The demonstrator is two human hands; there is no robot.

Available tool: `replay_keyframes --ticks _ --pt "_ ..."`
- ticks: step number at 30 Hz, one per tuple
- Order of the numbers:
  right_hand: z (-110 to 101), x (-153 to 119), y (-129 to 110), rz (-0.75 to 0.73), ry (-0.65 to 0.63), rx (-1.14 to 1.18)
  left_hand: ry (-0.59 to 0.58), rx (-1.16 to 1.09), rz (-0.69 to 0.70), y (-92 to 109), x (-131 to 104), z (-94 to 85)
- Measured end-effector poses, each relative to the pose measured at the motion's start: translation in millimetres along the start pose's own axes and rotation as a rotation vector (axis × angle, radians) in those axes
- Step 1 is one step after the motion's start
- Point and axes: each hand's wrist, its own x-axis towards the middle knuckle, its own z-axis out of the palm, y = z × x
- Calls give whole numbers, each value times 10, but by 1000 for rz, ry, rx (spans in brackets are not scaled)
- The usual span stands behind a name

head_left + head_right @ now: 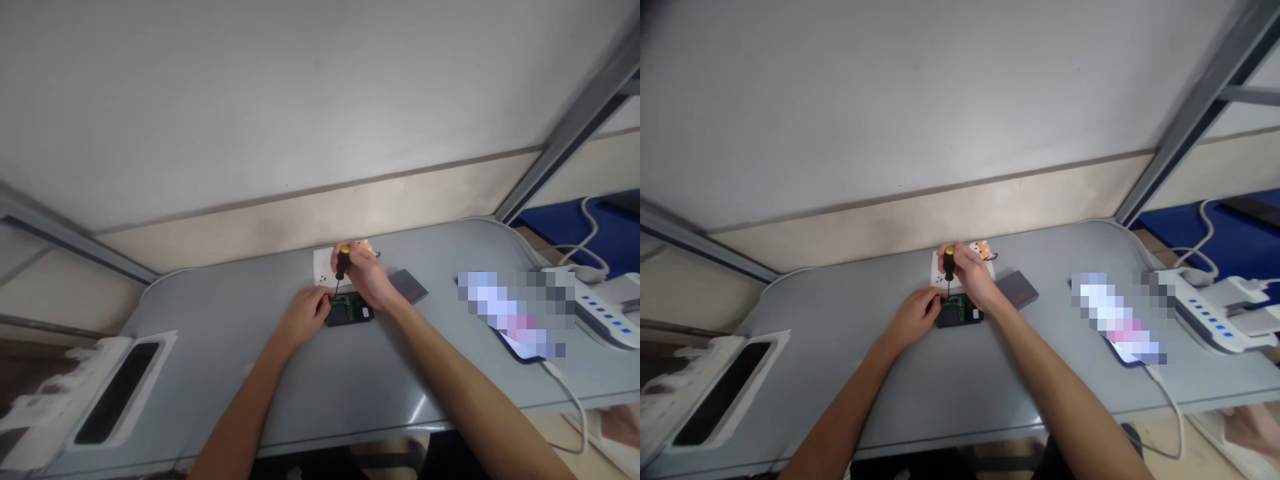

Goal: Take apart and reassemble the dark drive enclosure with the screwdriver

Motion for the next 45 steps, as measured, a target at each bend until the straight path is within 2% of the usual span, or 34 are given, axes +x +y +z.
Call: replay_keyframes --ticks 5,7,10,15,21,25,31,36,42,45 --pt "77 -4 93 -56 127 40 13 -12 -10 -4 -5 6" --pt "81 -11 116 -79 141 12 13 -6 -14 -5 -6 9" --pt "43 -12 96 -79 116 -50 19 -8 -11 -5 -4 12" --pt "7 -2 35 41 5 -47 27 4 -4 0 1 15" --pt "73 -19 56 7 50 -17 5 -2 -23 5 14 32" --pt "6 -10 46 -48 103 -54 4 5 -17 10 14 38" --pt "-107 7 -21 7 33 -72 31 -9 4 17 14 43" --pt "-96 -3 -23 11 77 29 23 -7 22 28 14 52" --pt "-106 -10 -34 -23 16 -68 26 6 26 27 17 50" --pt "-89 -12 -5 -13 47 -53 23 -11 21 27 16 42"
